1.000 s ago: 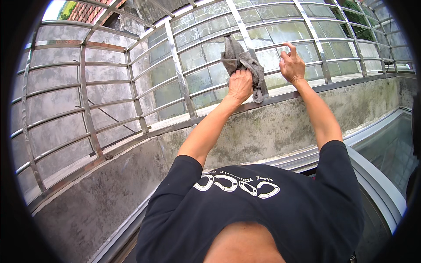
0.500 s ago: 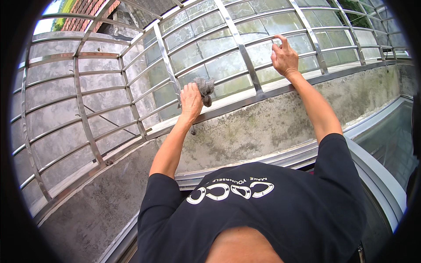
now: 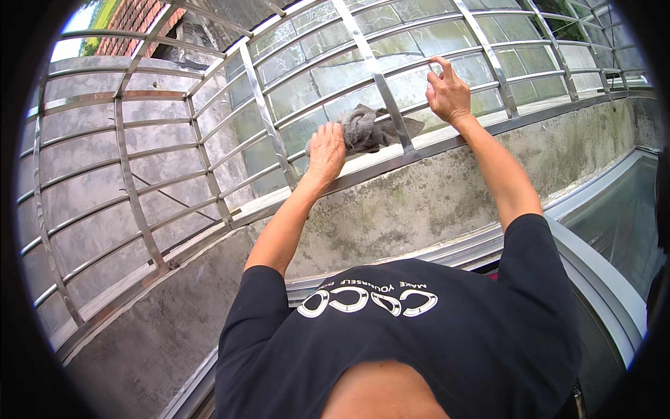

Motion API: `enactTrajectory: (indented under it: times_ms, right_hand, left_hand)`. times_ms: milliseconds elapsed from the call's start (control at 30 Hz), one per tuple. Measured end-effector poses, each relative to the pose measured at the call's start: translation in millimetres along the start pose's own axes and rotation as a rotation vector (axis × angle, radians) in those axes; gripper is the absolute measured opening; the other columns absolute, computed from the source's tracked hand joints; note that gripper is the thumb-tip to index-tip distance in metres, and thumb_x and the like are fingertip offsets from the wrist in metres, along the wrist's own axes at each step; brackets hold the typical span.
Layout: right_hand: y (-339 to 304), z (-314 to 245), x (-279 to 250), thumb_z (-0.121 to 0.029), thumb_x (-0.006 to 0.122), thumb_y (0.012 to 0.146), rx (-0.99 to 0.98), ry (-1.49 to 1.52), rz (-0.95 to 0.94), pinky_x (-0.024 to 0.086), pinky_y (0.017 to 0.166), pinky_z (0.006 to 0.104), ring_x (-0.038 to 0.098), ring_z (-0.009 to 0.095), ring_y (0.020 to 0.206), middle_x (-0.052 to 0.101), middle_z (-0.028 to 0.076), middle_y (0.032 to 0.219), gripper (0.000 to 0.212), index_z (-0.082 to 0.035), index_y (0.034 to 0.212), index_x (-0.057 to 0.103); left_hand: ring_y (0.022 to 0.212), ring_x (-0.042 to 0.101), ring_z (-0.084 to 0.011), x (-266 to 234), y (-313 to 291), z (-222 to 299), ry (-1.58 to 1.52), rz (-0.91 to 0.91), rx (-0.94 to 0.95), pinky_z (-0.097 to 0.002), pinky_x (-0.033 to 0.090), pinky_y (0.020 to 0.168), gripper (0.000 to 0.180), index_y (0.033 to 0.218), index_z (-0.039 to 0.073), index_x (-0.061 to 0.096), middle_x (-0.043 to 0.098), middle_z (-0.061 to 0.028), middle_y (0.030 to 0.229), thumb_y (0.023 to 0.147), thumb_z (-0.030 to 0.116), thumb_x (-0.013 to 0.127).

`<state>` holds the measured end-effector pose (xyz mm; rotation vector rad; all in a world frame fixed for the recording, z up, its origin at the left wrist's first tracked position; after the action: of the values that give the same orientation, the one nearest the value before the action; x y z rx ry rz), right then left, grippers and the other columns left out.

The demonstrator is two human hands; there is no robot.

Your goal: The person wipes a metal window grille and window frame with a cloth, then moves inside to wipe a bed frame and the floor. The person uses a cloth to clean multiple surfaces in sequence.

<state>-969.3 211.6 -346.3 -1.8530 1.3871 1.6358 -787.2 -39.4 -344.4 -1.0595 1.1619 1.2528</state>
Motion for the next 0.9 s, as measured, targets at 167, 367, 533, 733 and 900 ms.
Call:
enactTrajectory:
  times_ms: [167,367,533,733,900]
  right_hand:
    - [1.1,-4.9,0.7,-0.018,0.059,0.075,0.011,0.011,-0.028,0.053,0.067,0.0396,0.062,0.023,0.084,0.046,0.002,0.129,0.013,-0.011,0.086,0.059]
    - [2.9,-3.5,-1.0,-0.017,0.059,0.075,-0.008,-0.006,0.013,0.053,0.069,0.0402,0.061,0.024,0.092,0.046,0.004,0.128,0.013,-0.011,0.086,0.058]
    - [1.2,-4.1,-0.9,-0.017,0.058,0.075,0.013,0.009,-0.013,0.053,0.069,0.0403,0.061,0.023,0.091,0.046,0.002,0.127,0.012,-0.011,0.086,0.058]
    - [1.2,-2.2,-2.7,-0.017,0.059,0.073,-0.006,0.011,0.031,0.053,0.066,0.0392,0.062,0.023,0.086,0.048,0.003,0.127,0.012,-0.011,0.084,0.058]
    - [-3.7,-7.0,0.1,-0.017,0.06,0.072,0.012,0.016,0.012,0.052,0.066,0.0386,0.061,0.02,0.081,0.048,0.003,0.126,0.013,-0.011,0.084,0.058]
  left_hand:
    - [0.097,0.05,-0.0372,-30.3,-55.8,-66.7,-0.11,-0.073,0.007,-0.0443,0.042,0.084,0.033,0.108,-0.001,0.047,0.051,-0.0184,0.102,0.076,0.001,0.056]
    - [0.1,0.063,-0.0255,-55.9,-41.9,-57.9,-0.939,0.238,-0.507,-0.0345,0.047,0.089,0.036,0.119,0.0,0.052,0.066,-0.0146,0.108,0.083,0.0,0.057]
    - [0.105,0.064,-0.0328,-50.8,4.1,33.4,-1.038,0.234,-0.377,-0.0354,0.047,0.089,0.047,0.133,0.002,0.043,0.066,-0.0202,0.115,0.089,0.008,0.058]
    - [0.099,0.056,-0.0465,-8.6,82.3,105.5,-0.448,0.094,-0.47,-0.0473,0.045,0.088,0.047,0.106,-0.011,0.041,0.062,-0.0298,0.092,0.078,0.013,0.069]
    - [0.097,0.063,-0.0459,12.8,119.0,81.2,-0.604,-0.109,-0.727,-0.0486,0.05,0.085,0.057,0.107,-0.017,0.044,0.064,-0.0334,0.096,0.084,0.03,0.067]
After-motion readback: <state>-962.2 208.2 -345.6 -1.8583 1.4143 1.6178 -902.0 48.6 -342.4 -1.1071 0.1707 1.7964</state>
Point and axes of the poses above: each hand's wrist, its own y-axis towards the middle knuckle, its own x-axis out of the palm, z = x × y, the point moved 3 cm from there along y, towards the middle knuckle
